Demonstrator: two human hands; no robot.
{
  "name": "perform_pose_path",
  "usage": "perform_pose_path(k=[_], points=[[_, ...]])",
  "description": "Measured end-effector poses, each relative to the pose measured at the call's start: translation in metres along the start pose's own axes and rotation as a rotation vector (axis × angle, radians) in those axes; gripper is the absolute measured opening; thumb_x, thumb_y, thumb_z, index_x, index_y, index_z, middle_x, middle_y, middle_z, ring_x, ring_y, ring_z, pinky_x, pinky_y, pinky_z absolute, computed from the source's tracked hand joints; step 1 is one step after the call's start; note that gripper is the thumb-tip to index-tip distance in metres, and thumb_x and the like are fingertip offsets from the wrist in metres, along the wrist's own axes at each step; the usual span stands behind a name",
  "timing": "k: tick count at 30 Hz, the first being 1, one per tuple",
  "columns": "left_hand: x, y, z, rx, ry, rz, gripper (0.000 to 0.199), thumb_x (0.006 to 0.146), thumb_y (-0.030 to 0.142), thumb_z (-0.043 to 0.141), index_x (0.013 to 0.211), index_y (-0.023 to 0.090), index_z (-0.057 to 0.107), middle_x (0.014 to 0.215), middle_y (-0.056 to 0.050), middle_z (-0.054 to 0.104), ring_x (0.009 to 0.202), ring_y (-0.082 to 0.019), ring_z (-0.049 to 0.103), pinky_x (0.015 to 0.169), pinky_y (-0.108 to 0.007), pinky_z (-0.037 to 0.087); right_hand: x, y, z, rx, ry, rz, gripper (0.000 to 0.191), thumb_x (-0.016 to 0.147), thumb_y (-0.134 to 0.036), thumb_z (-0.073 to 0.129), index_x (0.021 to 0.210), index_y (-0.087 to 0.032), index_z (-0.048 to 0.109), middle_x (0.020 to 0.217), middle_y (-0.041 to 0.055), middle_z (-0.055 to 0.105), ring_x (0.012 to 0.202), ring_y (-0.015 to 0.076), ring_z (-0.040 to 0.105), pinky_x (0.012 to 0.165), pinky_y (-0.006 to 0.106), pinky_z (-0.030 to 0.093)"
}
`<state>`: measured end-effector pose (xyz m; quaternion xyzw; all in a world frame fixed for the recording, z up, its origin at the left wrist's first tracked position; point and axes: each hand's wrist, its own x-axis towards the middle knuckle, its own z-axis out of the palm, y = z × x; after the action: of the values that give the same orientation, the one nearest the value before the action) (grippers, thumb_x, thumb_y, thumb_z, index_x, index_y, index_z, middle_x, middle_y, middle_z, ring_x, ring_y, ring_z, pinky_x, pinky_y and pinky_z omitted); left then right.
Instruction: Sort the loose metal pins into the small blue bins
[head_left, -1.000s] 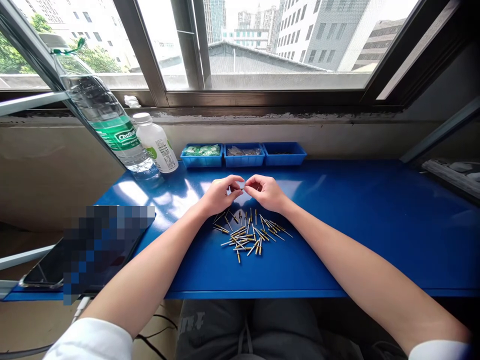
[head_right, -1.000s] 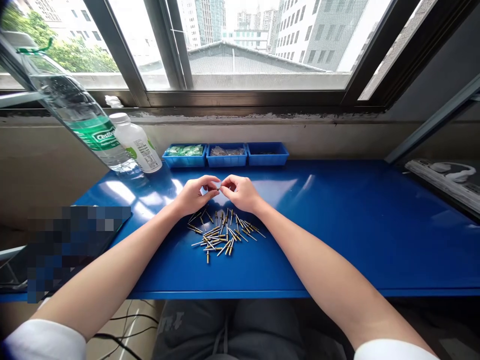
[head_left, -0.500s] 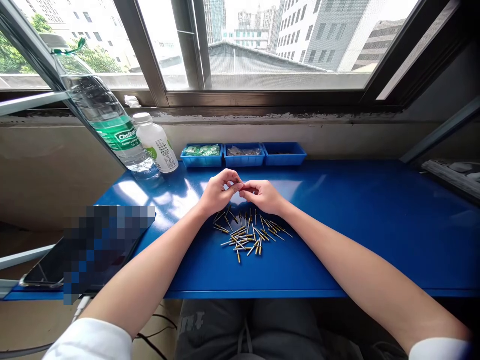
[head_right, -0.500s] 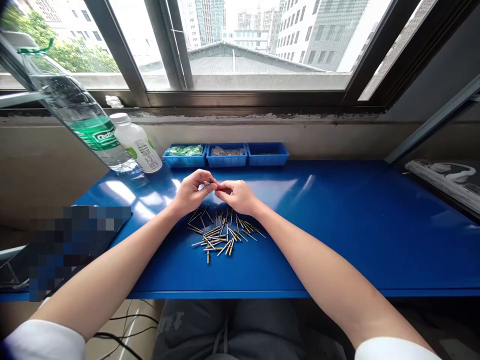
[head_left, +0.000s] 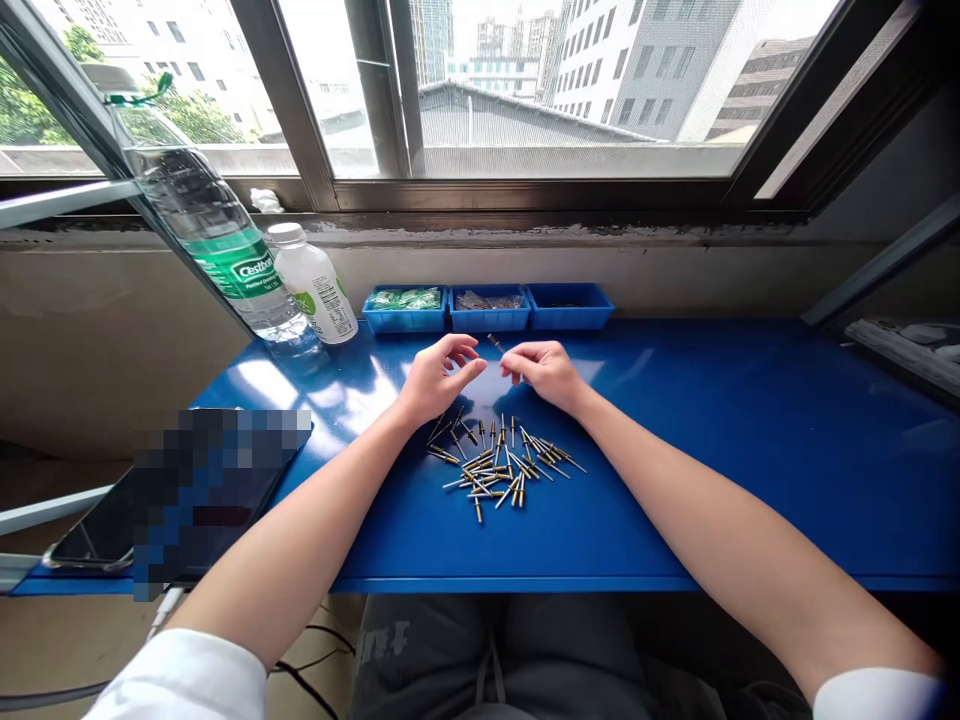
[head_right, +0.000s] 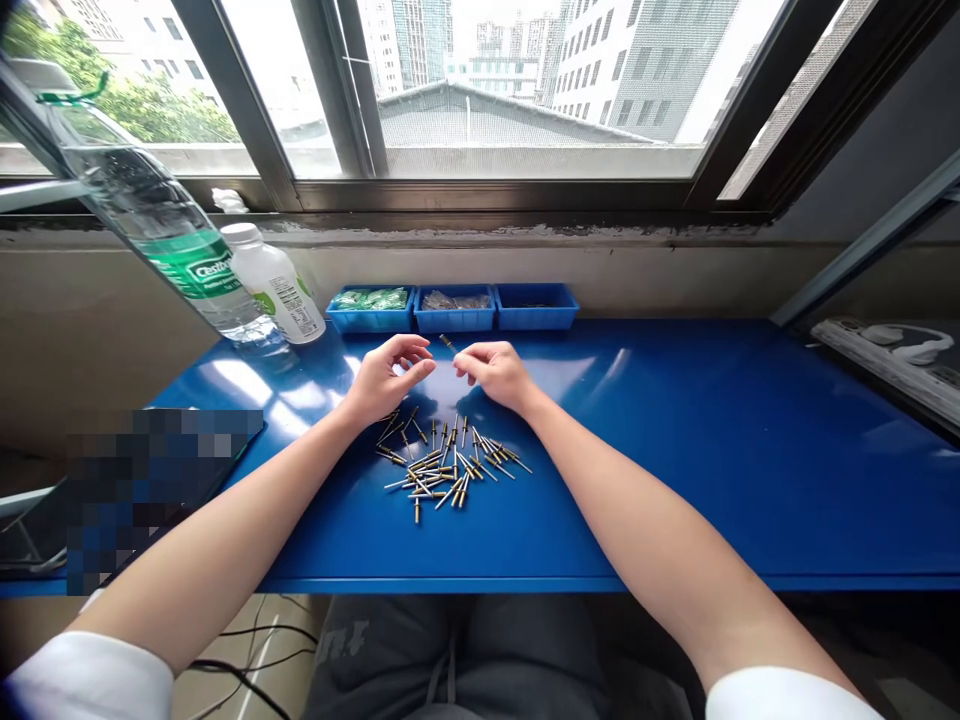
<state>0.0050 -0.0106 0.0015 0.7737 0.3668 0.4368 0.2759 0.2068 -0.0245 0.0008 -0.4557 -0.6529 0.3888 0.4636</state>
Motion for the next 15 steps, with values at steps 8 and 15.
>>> perform_pose_path(k=[8, 15], points=[[0.009, -0.014, -0.013, 0.187, 0.150, -0.128, 0.020, 0.078, 0.034, 0.060, 0.090, 0.017, 0.064, 0.082, -0.002, 0.067, 0.073, -0.015, 0.060, 0.066, -0.027, 0.047, 0.033, 0.046, -0.068, 0.070, 0.627, 0.212, 0.025, 0.070, -0.039, 0.062, 0.072, -0.015, 0.063, 0.066, 0.0047, 0.064, 0.043, 0.0070, 0.044, 0.038, 0.022, 0.029], [0.037, -0.056, -0.068, 0.340, 0.914, -0.451, 0.036, 0.070, 0.020, 0.062, 0.103, 0.013, 0.049, 0.103, -0.010, 0.057, 0.092, -0.020, 0.058, 0.087, -0.035, 0.045, 0.040, 0.057, -0.073, 0.016, 0.605, 0.255, 0.026, 0.070, -0.041, 0.063, 0.071, -0.015, 0.064, 0.064, 0.0038, 0.063, 0.040, 0.0060, 0.042, 0.037, 0.021, 0.028]])
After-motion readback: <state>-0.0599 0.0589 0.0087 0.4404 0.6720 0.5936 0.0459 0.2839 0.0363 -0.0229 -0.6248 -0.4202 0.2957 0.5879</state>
